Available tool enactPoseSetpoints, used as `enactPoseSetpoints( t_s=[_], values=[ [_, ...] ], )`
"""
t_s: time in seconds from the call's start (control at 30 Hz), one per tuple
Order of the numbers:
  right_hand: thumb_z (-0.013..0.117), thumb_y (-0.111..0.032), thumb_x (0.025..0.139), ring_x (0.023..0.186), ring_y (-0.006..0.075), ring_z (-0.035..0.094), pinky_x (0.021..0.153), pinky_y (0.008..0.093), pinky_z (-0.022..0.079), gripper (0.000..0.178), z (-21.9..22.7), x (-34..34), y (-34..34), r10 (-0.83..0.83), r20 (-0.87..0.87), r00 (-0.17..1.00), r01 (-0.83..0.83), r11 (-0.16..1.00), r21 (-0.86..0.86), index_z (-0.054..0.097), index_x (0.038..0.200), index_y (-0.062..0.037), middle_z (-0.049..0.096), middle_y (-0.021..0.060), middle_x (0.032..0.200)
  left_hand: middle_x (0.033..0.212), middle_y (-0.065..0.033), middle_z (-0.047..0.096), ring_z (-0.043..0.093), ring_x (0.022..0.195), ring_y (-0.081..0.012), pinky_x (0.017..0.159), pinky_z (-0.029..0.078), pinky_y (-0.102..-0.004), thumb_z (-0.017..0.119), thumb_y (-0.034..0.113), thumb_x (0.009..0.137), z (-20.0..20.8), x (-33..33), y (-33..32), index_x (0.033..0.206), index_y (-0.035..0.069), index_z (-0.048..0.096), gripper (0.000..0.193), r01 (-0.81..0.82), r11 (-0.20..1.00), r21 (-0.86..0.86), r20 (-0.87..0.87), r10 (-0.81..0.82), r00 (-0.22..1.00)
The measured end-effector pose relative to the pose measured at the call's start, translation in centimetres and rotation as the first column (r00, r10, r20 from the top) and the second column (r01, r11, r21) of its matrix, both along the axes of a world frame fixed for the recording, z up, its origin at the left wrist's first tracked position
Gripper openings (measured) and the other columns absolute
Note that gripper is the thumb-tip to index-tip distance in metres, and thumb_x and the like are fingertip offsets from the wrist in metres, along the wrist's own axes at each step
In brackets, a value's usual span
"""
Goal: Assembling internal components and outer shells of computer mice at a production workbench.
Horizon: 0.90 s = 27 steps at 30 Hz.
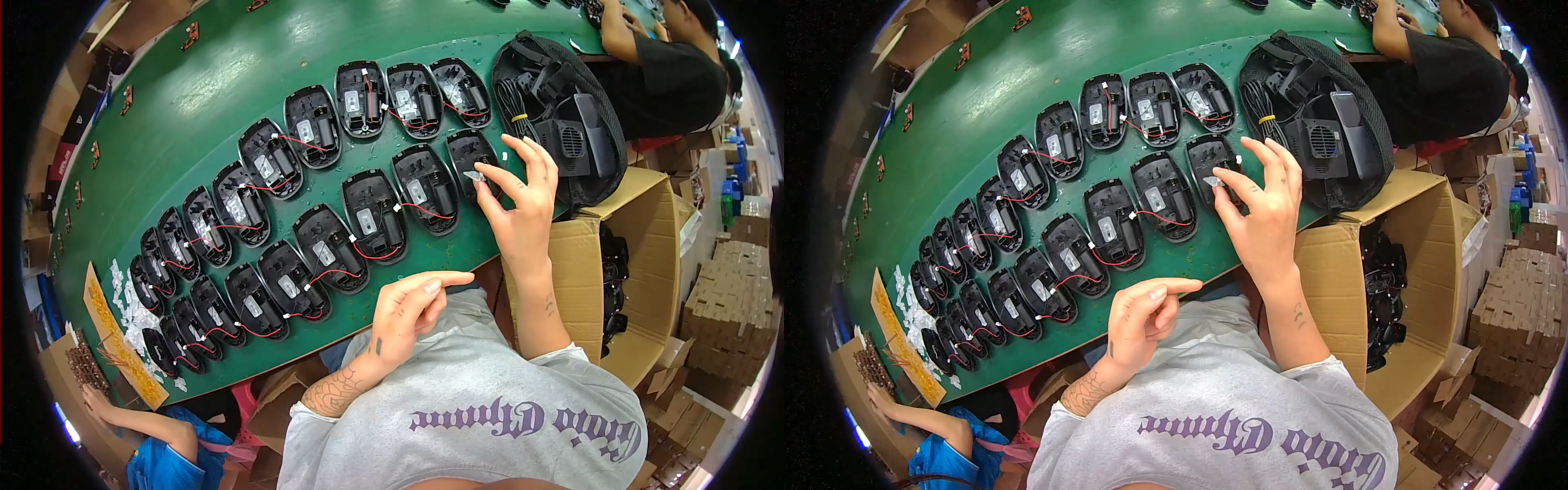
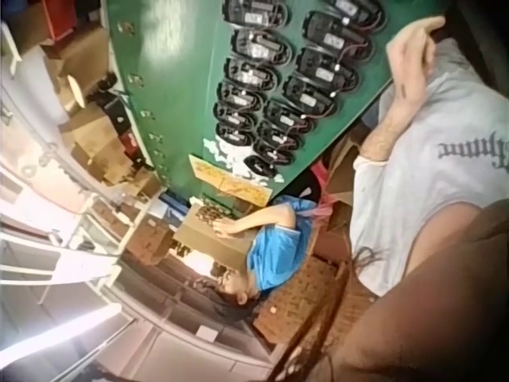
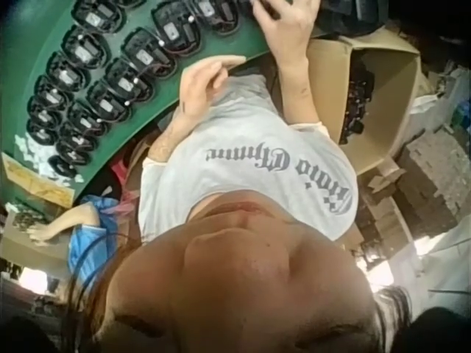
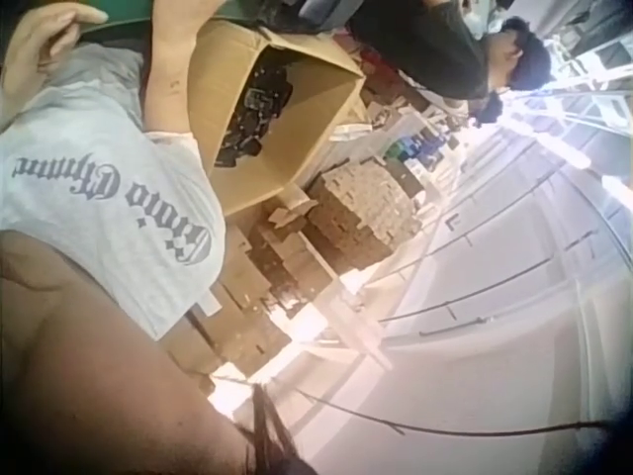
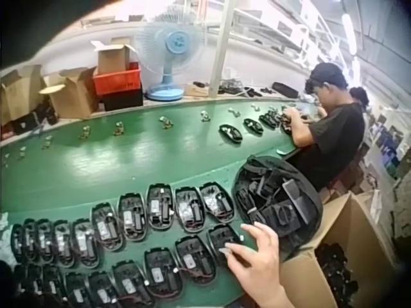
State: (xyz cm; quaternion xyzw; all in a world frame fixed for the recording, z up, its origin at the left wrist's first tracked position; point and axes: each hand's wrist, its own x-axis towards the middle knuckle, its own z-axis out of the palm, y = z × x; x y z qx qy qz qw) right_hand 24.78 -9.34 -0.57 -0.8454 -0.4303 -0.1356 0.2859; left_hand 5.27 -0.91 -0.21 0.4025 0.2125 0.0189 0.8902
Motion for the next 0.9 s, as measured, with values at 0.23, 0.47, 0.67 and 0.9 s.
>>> enactPoseSetpoints(
  t_s=[0.23, 0.47, 0.67, 0.9],
  values=[
    [0.073, -0.006, 0.077, 0.131, 0.0334, 0.043, 0.107, 0.0442, 0.036, 0.024, 0.4, -0.7, -0.2, 0.048, -0.07, 0.996, -0.05, 0.998, -0.029, 0.076, 0.1, -0.011, 0.058, 0.0105, 0.132, 0.061, 0.0072, 0.042, 0.03, 0.05, -0.0002, 0.045, 0.023, -0.0184, 0.044, 0.025, 0.1, -0.1, -0.3, 0.3, 0.12, -0.002, 0.066, 0.04, -0.013, 1.0, -0.018, 0.022, 0.013, 1.0],
    [0.072, -0.007, 0.078, 0.131, 0.0337, 0.043, 0.107, 0.0448, 0.036, 0.023, -0.3, -0.5, -1.0, 0.07, -0.048, 0.996, -0.07, 0.997, -0.014, 0.075, 0.101, -0.0112, 0.057, 0.0109, 0.133, 0.06, 0.0068, 0.042, 0.029, 0.05, -0.0004, 0.044, 0.022, -0.0188, 0.044, 0.024, 0.1, -0.1, -0.3, 0.4, 0.119, -0.004, 0.066, 0.04, -0.015, 0.999, -0.03, 0.024, 0.015, 1.0],
    [0.074, -0.006, 0.077, 0.131, 0.0333, 0.043, 0.107, 0.0446, 0.036, 0.02, 0.6, -0.9, -0.7, 0.053, -0.084, 0.995, -0.053, 0.999, 0.0, 0.076, 0.096, -0.0108, 0.058, 0.01, 0.132, 0.06, 0.0064, 0.042, 0.029, 0.049, -0.0006, 0.044, 0.022, -0.0191, 0.044, 0.024, 0.099, -0.1, -0.4, 0.4, 0.118, -0.005, 0.066, 0.041, -0.013, 1.0, -0.028, 0.02, 0.013, 1.0],
    [0.072, -0.007, 0.078, 0.132, 0.033, 0.043, 0.108, 0.0446, 0.036, 0.017, 0.3, -0.5, -1.2, 0.061, -0.098, 0.993, -0.062, 0.998, 0.001, 0.076, 0.094, -0.01, 0.058, 0.0096, 0.133, 0.059, 0.0051, 0.041, 0.027, 0.049, -0.0013, 0.044, 0.021, -0.0198, 0.044, 0.025, 0.097, 0.2, -0.3, 0.3, 0.112, -0.009, 0.066, 0.043, -0.028, 1.0, -0.008, -0.009, 0.028, 1.0]
  ],
)
